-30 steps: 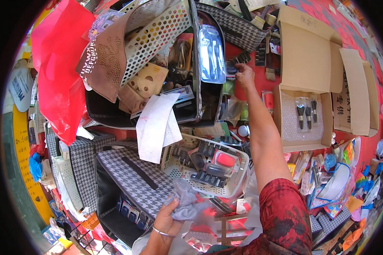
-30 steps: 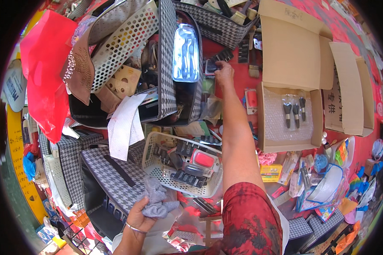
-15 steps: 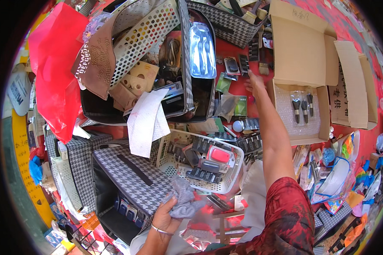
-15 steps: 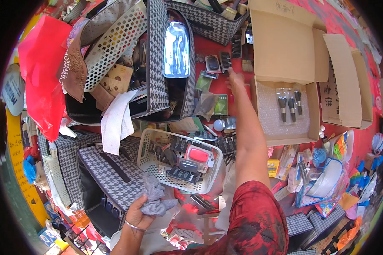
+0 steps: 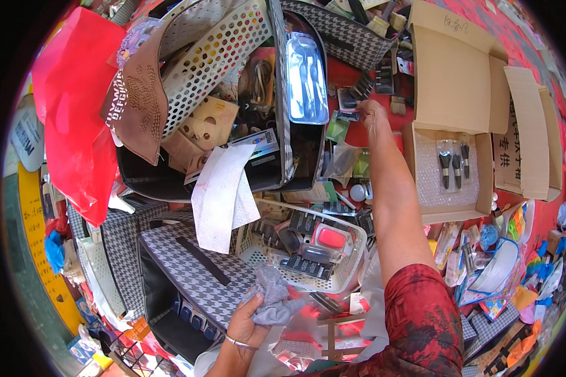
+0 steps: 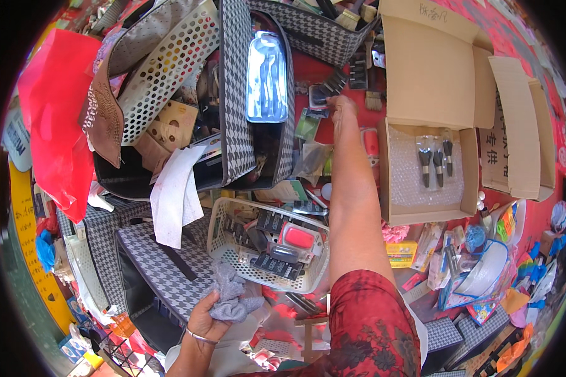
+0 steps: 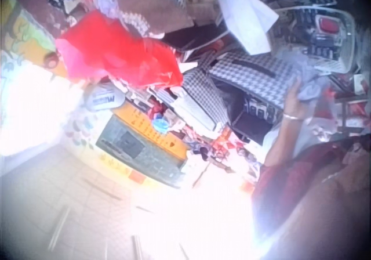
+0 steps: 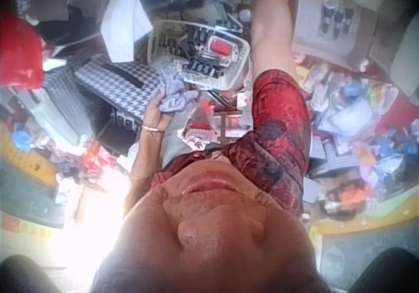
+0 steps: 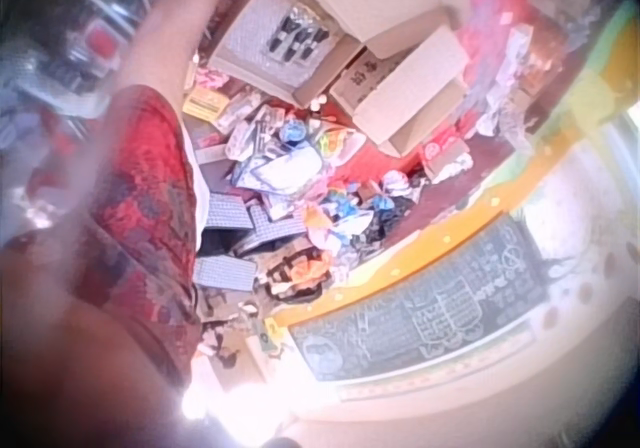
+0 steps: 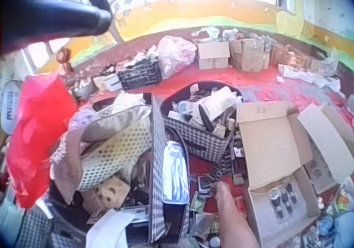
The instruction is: The person sits on the floor and wipes small product boxes with a cloth, then places them into a basket. They repeatedly pick up boxes, wipe them, and transfer them to the basket.
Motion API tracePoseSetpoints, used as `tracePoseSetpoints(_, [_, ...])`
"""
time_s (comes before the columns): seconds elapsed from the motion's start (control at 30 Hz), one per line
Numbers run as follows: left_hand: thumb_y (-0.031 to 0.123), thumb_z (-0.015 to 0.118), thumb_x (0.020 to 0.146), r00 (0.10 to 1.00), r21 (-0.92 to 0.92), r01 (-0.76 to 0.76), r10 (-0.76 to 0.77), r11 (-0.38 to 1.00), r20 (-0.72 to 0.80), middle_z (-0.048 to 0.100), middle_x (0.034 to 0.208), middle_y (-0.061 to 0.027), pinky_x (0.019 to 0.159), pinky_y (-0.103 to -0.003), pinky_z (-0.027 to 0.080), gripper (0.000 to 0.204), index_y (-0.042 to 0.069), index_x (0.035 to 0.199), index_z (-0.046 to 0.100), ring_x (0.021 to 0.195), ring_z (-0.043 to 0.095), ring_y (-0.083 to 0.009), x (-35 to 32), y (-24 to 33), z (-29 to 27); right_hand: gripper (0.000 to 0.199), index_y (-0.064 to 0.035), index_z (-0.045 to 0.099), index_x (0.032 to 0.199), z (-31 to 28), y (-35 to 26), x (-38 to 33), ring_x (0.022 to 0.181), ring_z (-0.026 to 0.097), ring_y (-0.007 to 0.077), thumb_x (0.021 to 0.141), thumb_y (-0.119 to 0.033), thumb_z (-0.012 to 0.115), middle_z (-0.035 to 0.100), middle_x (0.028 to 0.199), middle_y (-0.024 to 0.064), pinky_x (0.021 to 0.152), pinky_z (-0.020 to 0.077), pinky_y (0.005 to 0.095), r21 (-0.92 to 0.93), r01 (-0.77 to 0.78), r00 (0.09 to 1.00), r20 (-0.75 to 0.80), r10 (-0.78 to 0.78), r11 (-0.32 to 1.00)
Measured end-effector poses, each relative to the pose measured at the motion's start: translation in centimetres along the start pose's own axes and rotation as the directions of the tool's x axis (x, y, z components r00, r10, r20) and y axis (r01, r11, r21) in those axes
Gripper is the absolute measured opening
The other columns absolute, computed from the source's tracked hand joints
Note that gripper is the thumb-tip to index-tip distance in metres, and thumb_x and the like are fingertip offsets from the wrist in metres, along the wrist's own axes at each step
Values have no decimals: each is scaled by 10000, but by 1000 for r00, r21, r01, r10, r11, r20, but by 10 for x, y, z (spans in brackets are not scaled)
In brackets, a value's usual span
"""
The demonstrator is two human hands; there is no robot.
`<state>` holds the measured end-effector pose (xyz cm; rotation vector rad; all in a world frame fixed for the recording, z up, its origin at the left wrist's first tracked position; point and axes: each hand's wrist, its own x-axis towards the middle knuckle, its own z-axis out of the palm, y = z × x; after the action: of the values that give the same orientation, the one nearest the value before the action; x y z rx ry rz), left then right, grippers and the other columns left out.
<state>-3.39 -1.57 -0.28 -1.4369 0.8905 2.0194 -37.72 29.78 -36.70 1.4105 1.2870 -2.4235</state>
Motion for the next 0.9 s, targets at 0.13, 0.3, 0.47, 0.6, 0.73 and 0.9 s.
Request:
tracePoseSetpoints(0.13, [179,570,802,997,5,-32,31,999,68,572,1072,-158,869,-445,437,438,-6,1182,454,975,556,-297,0,-1,-2,94,-36,558,730,-28,-20,-9,586,551,185,692,47,583,553,649,72,503,488,291,-120,-129,977,157,147,984])
tracePoseSetpoints(0.3, [191,579,798,1000,38,-11,11,999,19,575,1065,-151,864,-446,440,442,-7,1175,461,971,557,-296,-1,-7,-7,90,-59,551,704,-60,-31,-41,617,538,167,694,30,546,518,640,56,547,521,299,-331,-162,948,209,240,930])
tracePoseSetpoints(0.47, [192,595,785,999,39,-26,24,999,43,580,1055,-146,857,-437,446,448,-3,1168,469,962,562,-290,-1,-12,-8,97,-61,546,674,-79,-38,-73,527,482,151,682,27,508,496,602,25,560,516,295,-413,-204,911,253,327,887])
tracePoseSetpoints(0.6, [199,609,773,998,53,-34,32,998,46,582,1060,-136,856,-431,448,469,7,1177,469,960,563,-288,-3,-15,-10,128,-44,586,733,-90,-54,-116,557,534,119,661,38,517,560,669,20,529,511,270,-423,-201,729,538,424,884])
tracePoseSetpoints(0.73, [210,612,767,999,70,-22,19,997,43,582,1060,-133,867,-424,439,476,10,1175,470,966,560,-283,-5,-19,-11,227,-22,632,840,-106,-67,-177,572,580,97,644,32,530,620,762,41,468,496,237,-670,-60,544,599,587,740])
tracePoseSetpoints(0.9, [202,585,791,999,52,-23,21,998,43,578,1069,-138,867,-420,435,451,10,1181,464,977,556,-285,-6,-22,-10,253,-20,641,886,-135,-58,-225,570,576,109,649,4,554,616,744,20,498,505,248,-925,124,399,378,836,359])
